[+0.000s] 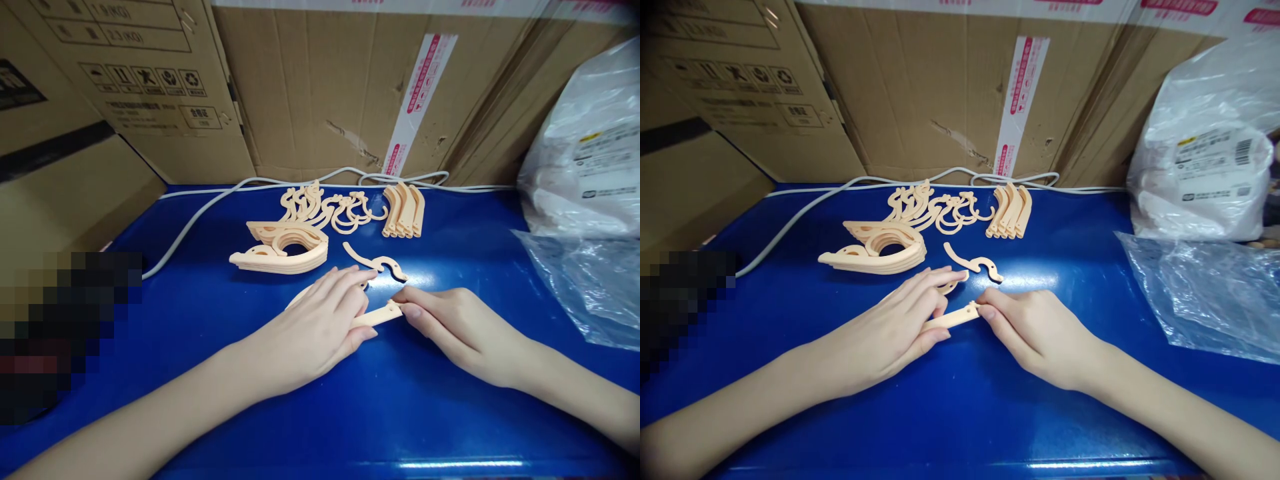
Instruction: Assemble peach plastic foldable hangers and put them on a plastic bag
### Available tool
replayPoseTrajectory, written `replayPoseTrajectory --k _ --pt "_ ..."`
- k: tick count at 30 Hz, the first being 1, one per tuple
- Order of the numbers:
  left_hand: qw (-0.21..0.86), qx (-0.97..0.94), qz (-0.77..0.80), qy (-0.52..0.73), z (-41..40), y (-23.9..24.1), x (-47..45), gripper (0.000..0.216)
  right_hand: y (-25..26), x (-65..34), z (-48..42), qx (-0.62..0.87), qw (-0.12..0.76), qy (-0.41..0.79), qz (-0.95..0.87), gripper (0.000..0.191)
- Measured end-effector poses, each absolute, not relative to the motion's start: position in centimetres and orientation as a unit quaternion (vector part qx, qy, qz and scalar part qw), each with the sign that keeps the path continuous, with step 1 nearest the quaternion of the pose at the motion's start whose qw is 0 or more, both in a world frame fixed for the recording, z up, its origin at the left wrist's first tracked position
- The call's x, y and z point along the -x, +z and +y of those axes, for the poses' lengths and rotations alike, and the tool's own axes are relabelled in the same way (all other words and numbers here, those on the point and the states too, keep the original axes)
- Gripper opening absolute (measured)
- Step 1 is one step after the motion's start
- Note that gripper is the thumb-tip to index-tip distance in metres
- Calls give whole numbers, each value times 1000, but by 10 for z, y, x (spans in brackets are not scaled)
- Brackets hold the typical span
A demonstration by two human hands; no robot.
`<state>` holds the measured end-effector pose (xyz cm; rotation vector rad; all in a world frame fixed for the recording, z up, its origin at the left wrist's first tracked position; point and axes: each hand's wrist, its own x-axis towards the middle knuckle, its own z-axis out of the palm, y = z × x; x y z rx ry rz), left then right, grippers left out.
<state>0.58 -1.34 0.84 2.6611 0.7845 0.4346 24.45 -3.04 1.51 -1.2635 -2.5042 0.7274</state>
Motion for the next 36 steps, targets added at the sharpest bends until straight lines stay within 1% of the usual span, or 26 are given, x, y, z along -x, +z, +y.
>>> replayPoseTrajectory --k 6,12,20,24,26,29,33,36 --pt "179 -930 275 164 -11 9 -6 14 16 -244 -32 446 123 262 -847 34" --pt "175 -931 272 169 -11 8 -6 12 16 -243 -31 448 157 275 -836 35" --pt "176 -929 269 184 -11 5 -7 10 16 -243 -33 415 159 293 -847 30" --pt "158 -932 267 189 -12 3 -7 15 13 -243 -33 413 159 289 -849 28" --pt "130 -941 260 175 -13 2 -7 20 11 -243 -34 413 155 268 -856 29" --pt "101 -950 249 158 -13 1 -6 24 8 -244 -35 405 153 203 -878 29" --pt "95 -952 246 155 -13 2 -4 26 7 -244 -36 389 170 89 -901 30" --pt "96 -952 247 150 -12 2 -4 26 6 -244 -35 376 174 25 -910 32"
